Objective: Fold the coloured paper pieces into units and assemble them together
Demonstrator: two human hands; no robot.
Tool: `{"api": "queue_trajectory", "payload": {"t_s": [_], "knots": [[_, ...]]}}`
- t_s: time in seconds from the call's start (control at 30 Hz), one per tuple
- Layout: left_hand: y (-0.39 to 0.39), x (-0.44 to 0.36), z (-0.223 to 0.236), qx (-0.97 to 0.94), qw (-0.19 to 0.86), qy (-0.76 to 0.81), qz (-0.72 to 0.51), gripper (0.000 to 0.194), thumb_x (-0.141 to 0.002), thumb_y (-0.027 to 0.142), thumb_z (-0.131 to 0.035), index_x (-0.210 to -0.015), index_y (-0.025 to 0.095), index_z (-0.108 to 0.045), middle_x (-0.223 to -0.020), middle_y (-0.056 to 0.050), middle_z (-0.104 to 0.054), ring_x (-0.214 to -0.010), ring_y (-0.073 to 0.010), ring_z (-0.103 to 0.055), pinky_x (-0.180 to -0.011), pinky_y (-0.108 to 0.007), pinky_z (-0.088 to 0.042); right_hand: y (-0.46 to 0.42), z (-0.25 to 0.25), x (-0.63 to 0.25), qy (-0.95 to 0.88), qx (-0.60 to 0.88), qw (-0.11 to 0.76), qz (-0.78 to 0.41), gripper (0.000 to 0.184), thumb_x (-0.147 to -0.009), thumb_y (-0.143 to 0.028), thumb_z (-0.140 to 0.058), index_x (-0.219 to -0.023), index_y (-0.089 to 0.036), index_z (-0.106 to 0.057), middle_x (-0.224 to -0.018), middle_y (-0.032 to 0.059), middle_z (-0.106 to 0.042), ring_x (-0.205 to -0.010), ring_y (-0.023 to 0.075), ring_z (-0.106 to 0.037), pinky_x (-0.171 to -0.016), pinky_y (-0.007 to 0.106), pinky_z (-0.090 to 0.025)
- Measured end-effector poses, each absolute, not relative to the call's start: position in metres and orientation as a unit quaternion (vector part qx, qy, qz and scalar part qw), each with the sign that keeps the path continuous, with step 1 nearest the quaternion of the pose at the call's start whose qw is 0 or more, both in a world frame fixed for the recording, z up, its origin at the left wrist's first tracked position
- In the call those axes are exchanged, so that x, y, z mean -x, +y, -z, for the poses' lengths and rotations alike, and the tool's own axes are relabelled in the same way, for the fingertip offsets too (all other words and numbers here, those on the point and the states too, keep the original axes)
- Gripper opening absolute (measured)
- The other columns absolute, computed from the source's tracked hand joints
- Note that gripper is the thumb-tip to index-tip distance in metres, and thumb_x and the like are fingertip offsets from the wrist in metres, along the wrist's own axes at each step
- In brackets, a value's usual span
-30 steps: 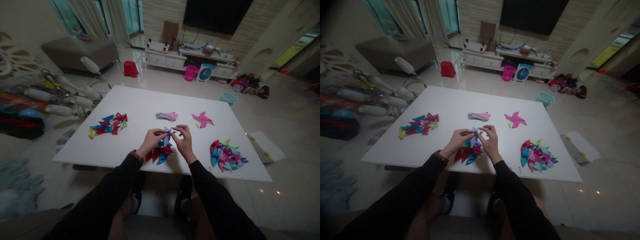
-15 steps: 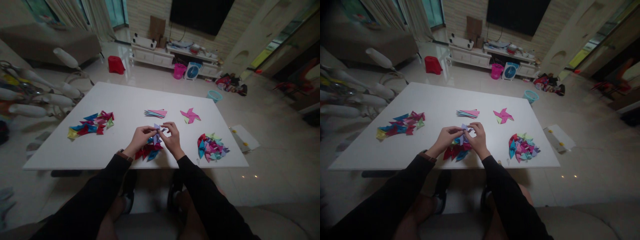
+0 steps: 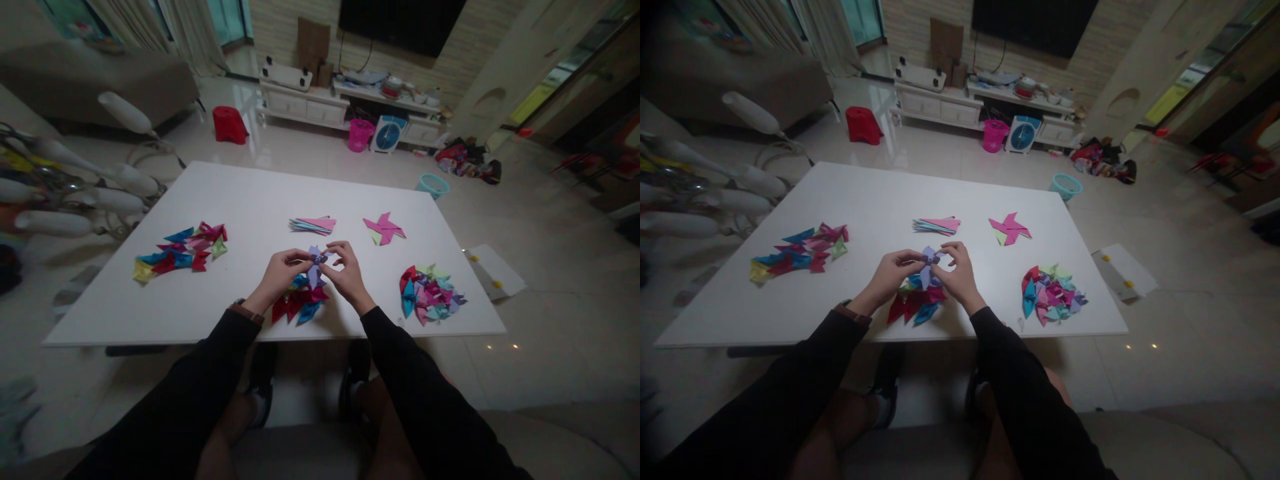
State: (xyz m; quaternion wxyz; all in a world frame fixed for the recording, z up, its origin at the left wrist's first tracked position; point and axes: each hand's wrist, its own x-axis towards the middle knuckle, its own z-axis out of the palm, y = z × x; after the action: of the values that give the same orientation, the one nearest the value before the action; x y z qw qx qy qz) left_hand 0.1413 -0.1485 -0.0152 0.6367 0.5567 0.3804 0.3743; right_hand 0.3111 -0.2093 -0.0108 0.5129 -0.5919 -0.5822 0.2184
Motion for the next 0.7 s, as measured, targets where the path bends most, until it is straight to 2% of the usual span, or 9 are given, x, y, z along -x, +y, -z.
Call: {"api": "queue_trajectory", "payload": {"t_s": [0.13, 0.43, 0.5, 0.63, 0.7], "knots": [[-0.152, -0.141, 0.012, -0.561, 0.643, 0.367, -0.371, 0.035, -0.064, 0.033, -0.086, -0.091, 0.014, -0.077, -0.092, -0.010, -0.077, -0.082, -0.0213, -0.071, -0.083, -0.036, -0.057, -0.210, 0.011, -0.308, -0.590, 0.586, 0.510, -0.219, 0.008, -0.076, -0.020, -0.073, -0.083, -0.023, -0.070, -0.112, 0.0066, -0.061, -0.108, 0.0224, -0.058, -0.074, 0.031, -0.050], [-0.162, -0.138, 0.009, -0.583, 0.638, 0.377, -0.333, 0.047, -0.066, 0.036, -0.085, -0.106, 0.012, -0.077, -0.096, -0.011, -0.078, -0.084, -0.0229, -0.073, -0.078, -0.035, -0.059, -0.220, 0.011, -0.308, -0.618, 0.595, 0.481, -0.184, 0.011, -0.076, -0.015, -0.075, -0.078, -0.023, -0.068, -0.107, 0.0053, -0.063, -0.106, 0.0211, -0.057, -0.073, 0.031, -0.052], [-0.162, -0.138, 0.010, -0.595, 0.625, 0.388, -0.325, 0.046, -0.066, 0.037, -0.085, -0.104, 0.013, -0.078, -0.093, -0.011, -0.079, -0.084, -0.0235, -0.073, -0.077, -0.034, -0.059, -0.219, 0.013, -0.310, -0.635, 0.590, 0.469, -0.169, 0.012, -0.077, -0.014, -0.075, -0.077, -0.023, -0.067, -0.105, 0.0050, -0.063, -0.106, 0.0209, -0.056, -0.077, 0.032, -0.052], [-0.160, -0.140, 0.012, -0.594, 0.627, 0.401, -0.307, 0.048, -0.065, 0.039, -0.085, -0.104, 0.013, -0.077, -0.085, -0.010, -0.078, -0.078, -0.0227, -0.073, -0.072, -0.032, -0.058, -0.216, 0.016, -0.314, -0.672, 0.592, 0.429, -0.121, 0.013, -0.080, -0.016, -0.075, -0.076, -0.023, -0.065, -0.103, 0.0042, -0.062, -0.106, 0.0212, -0.055, -0.093, 0.037, -0.048], [-0.160, -0.142, 0.012, -0.595, 0.631, 0.404, -0.291, 0.052, -0.065, 0.040, -0.086, -0.107, 0.012, -0.076, -0.083, -0.010, -0.077, -0.075, -0.0221, -0.072, -0.071, -0.033, -0.058, -0.217, 0.016, -0.317, -0.690, 0.587, 0.410, -0.107, 0.012, -0.080, -0.017, -0.074, -0.076, -0.023, -0.065, -0.102, 0.0045, -0.062, -0.105, 0.0216, -0.054, -0.095, 0.038, -0.047]]}}
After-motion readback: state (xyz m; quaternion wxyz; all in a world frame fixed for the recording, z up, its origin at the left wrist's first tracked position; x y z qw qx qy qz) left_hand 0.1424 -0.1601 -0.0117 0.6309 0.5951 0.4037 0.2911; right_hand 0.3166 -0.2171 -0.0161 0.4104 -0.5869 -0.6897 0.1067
